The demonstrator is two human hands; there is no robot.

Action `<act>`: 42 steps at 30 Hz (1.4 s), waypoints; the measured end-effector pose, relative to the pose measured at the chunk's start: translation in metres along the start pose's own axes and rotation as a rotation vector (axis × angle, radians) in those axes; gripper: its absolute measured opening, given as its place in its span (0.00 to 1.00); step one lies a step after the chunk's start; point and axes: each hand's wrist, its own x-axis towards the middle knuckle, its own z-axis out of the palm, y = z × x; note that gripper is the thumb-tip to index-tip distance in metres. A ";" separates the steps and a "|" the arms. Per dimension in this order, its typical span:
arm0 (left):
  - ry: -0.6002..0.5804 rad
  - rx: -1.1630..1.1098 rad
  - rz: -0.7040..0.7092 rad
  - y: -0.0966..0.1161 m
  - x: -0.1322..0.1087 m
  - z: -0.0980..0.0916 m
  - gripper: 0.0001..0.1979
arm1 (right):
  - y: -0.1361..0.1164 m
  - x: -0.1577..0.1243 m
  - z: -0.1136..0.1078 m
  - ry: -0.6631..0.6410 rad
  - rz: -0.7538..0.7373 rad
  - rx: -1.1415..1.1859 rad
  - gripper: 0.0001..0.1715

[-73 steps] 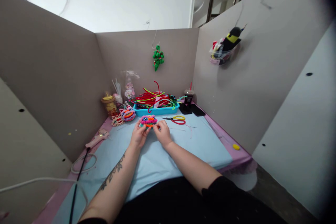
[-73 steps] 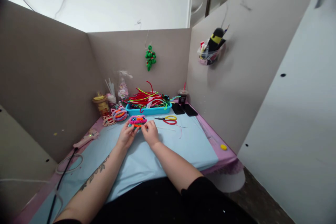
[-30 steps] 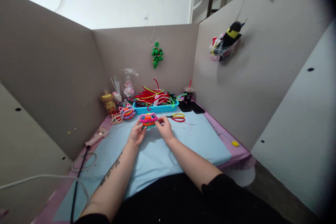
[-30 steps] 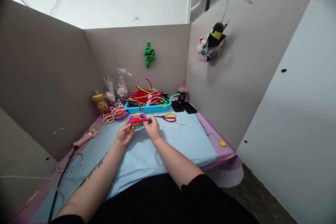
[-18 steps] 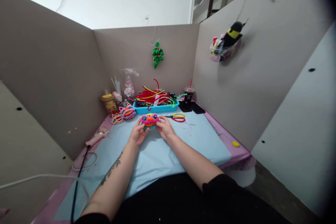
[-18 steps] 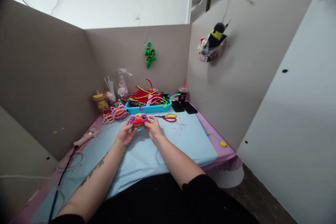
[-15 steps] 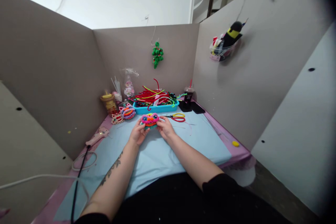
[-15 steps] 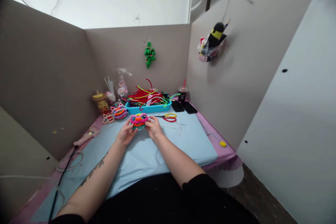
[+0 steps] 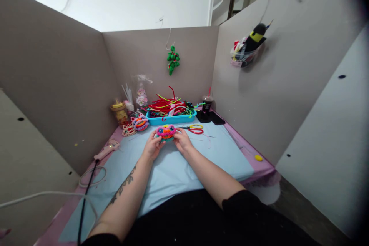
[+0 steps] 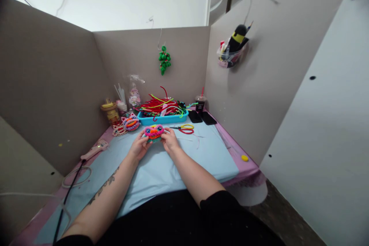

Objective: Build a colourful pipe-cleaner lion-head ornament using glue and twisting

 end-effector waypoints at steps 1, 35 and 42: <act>-0.001 0.003 0.000 0.000 0.000 0.000 0.22 | 0.000 0.000 0.000 0.000 0.000 0.001 0.27; 0.041 0.037 -0.026 0.000 0.002 -0.003 0.22 | -0.006 -0.007 0.002 0.016 0.013 -0.169 0.25; 0.020 0.053 -0.027 0.002 0.002 -0.003 0.23 | -0.005 -0.005 0.001 0.013 0.008 -0.163 0.25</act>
